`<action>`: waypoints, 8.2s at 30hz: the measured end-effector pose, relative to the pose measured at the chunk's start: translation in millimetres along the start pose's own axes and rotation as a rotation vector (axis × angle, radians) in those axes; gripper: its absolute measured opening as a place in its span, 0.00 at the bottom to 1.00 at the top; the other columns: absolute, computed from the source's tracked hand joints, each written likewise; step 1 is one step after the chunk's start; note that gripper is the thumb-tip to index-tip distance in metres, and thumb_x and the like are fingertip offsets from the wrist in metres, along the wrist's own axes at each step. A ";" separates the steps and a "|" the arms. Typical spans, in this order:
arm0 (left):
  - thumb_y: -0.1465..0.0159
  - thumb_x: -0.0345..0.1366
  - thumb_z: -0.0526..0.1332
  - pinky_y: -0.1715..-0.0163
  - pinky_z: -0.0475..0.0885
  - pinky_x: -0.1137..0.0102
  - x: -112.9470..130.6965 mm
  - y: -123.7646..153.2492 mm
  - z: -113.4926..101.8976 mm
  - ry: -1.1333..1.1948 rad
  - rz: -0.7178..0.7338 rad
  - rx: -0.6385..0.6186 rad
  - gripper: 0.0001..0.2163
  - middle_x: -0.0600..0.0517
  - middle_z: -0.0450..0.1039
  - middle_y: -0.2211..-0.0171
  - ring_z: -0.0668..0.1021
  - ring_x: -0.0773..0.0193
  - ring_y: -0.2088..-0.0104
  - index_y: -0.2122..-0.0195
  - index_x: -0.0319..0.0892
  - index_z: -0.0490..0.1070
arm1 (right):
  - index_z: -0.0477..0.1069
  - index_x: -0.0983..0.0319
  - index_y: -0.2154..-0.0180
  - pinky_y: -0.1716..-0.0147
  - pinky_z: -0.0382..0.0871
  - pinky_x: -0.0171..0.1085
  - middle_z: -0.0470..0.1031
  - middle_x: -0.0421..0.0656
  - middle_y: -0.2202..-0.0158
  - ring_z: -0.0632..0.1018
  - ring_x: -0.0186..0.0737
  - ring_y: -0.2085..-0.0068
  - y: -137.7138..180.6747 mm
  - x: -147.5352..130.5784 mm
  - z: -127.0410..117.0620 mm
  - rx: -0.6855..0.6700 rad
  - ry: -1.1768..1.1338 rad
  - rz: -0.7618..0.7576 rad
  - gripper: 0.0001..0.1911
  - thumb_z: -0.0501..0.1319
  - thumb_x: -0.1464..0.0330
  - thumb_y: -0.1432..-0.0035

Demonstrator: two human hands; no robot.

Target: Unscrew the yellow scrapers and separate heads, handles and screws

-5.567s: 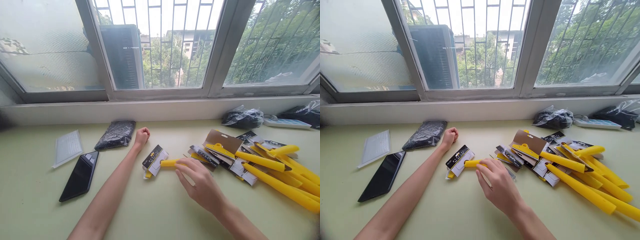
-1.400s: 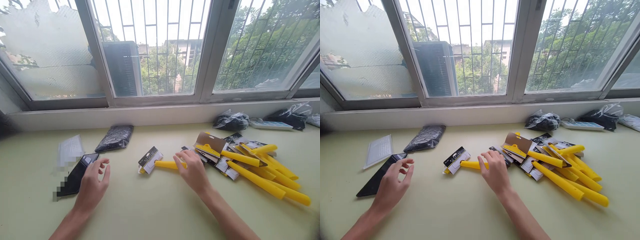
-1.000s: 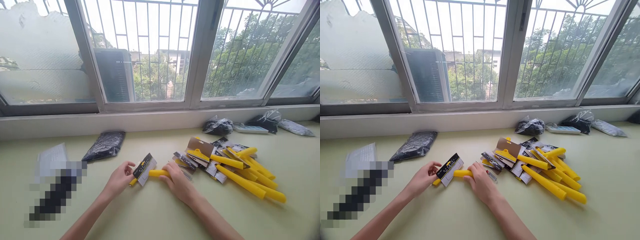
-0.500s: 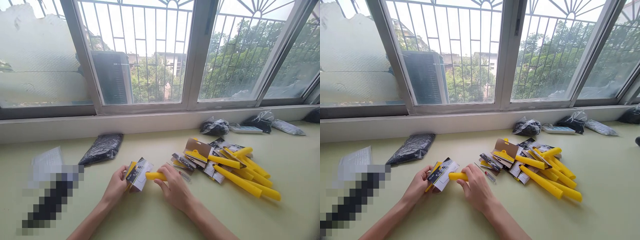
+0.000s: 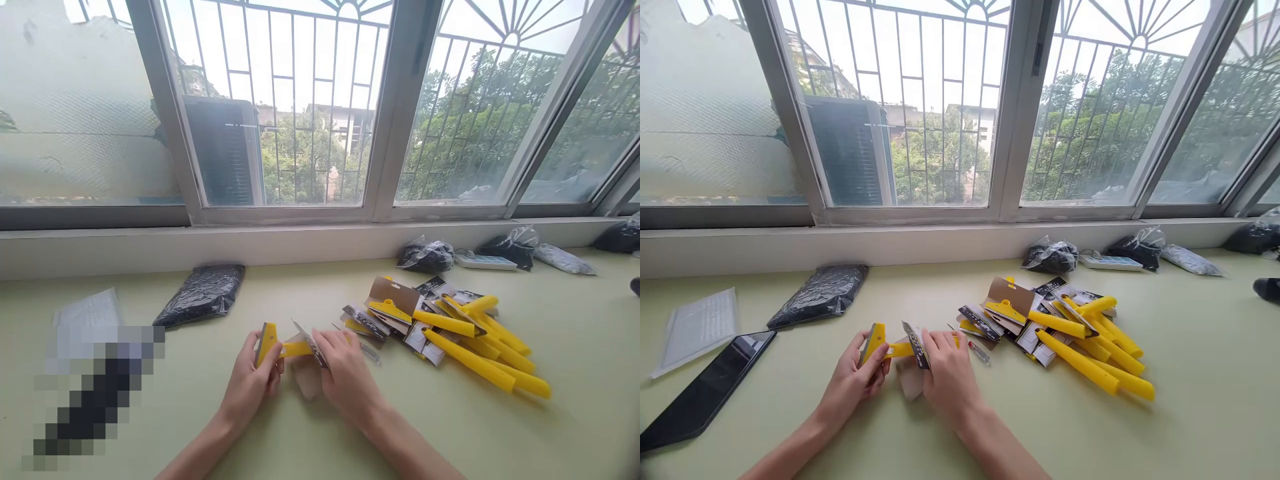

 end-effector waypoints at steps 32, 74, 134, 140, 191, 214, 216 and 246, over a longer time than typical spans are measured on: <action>0.37 0.47 0.65 0.84 0.78 0.63 -7.8 -6.3 -4.2 0.131 -0.131 -0.319 0.23 0.50 0.76 0.62 0.80 0.59 0.79 0.49 0.47 0.54 | 0.76 0.61 0.60 0.65 0.71 0.40 0.79 0.46 0.64 0.78 0.43 0.65 31.3 75.5 -69.7 0.256 -0.109 0.335 0.13 0.56 0.62 0.30; 0.33 0.44 0.62 0.65 0.83 0.61 19.3 13.2 -15.4 -0.121 0.202 0.076 0.24 0.44 0.71 0.40 0.82 0.60 0.61 0.38 0.54 0.56 | 0.76 0.61 0.61 0.71 0.64 0.36 0.75 0.42 0.69 0.71 0.36 0.71 4.8 -30.4 -26.0 0.147 -0.418 0.113 0.13 0.54 0.66 0.29; 0.30 0.43 0.59 0.75 0.79 0.69 25.0 6.7 -19.5 -0.420 0.372 0.046 0.15 0.46 0.75 0.45 0.82 0.64 0.67 0.44 0.50 0.61 | 0.68 0.62 0.74 0.72 0.56 0.35 0.66 0.38 0.76 0.64 0.34 0.73 2.8 -15.3 5.3 0.029 -0.631 0.294 0.19 0.56 0.62 0.31; 0.31 0.43 0.60 0.75 0.79 0.69 22.2 6.0 -19.4 -0.391 0.335 0.038 0.16 0.45 0.75 0.45 0.82 0.62 0.65 0.44 0.50 0.60 | 0.67 0.60 0.69 0.73 0.58 0.34 0.68 0.36 0.74 0.65 0.33 0.73 4.7 -8.7 7.0 0.078 -0.734 0.329 0.10 0.63 0.65 0.37; 0.33 0.41 0.62 0.78 0.75 0.72 22.4 2.3 -22.6 -0.343 0.278 0.053 0.15 0.53 0.77 0.65 0.82 0.61 0.69 0.46 0.49 0.65 | 0.80 0.61 0.64 0.69 0.67 0.35 0.75 0.42 0.66 0.72 0.35 0.68 -2.6 -4.3 -9.8 0.128 -0.666 0.229 0.10 0.62 0.64 0.35; 0.33 0.42 0.62 0.77 0.77 0.71 21.1 2.5 -22.0 -0.345 0.268 0.042 0.15 0.54 0.76 0.68 0.82 0.61 0.68 0.46 0.50 0.65 | 0.78 0.62 0.65 0.73 0.60 0.34 0.71 0.39 0.74 0.68 0.34 0.73 -0.9 -6.7 0.6 -0.010 -0.733 0.257 0.15 0.58 0.61 0.32; 0.33 0.43 0.62 0.77 0.76 0.71 21.5 2.6 -21.0 -0.365 0.275 0.037 0.16 0.54 0.76 0.68 0.82 0.61 0.69 0.45 0.50 0.65 | 0.78 0.62 0.68 0.76 0.55 0.34 0.66 0.37 0.77 0.63 0.32 0.76 0.7 -4.1 6.6 -0.088 -0.729 0.308 0.19 0.55 0.60 0.30; 0.28 0.43 0.56 0.65 0.82 0.63 31.9 13.3 1.6 -0.213 0.368 -0.255 0.17 0.45 0.72 0.50 0.78 0.62 0.63 0.41 0.46 0.68 | 0.76 0.62 0.67 0.70 0.59 0.36 0.71 0.40 0.72 0.67 0.36 0.70 2.4 8.8 8.4 -0.163 -0.722 0.377 0.18 0.60 0.55 0.35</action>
Point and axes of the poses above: each hand's wrist, its own y-axis away from the middle knuckle, its own z-axis out of the palm, x = y × z, the point moved 9 cm from there along -y, towards the middle knuckle
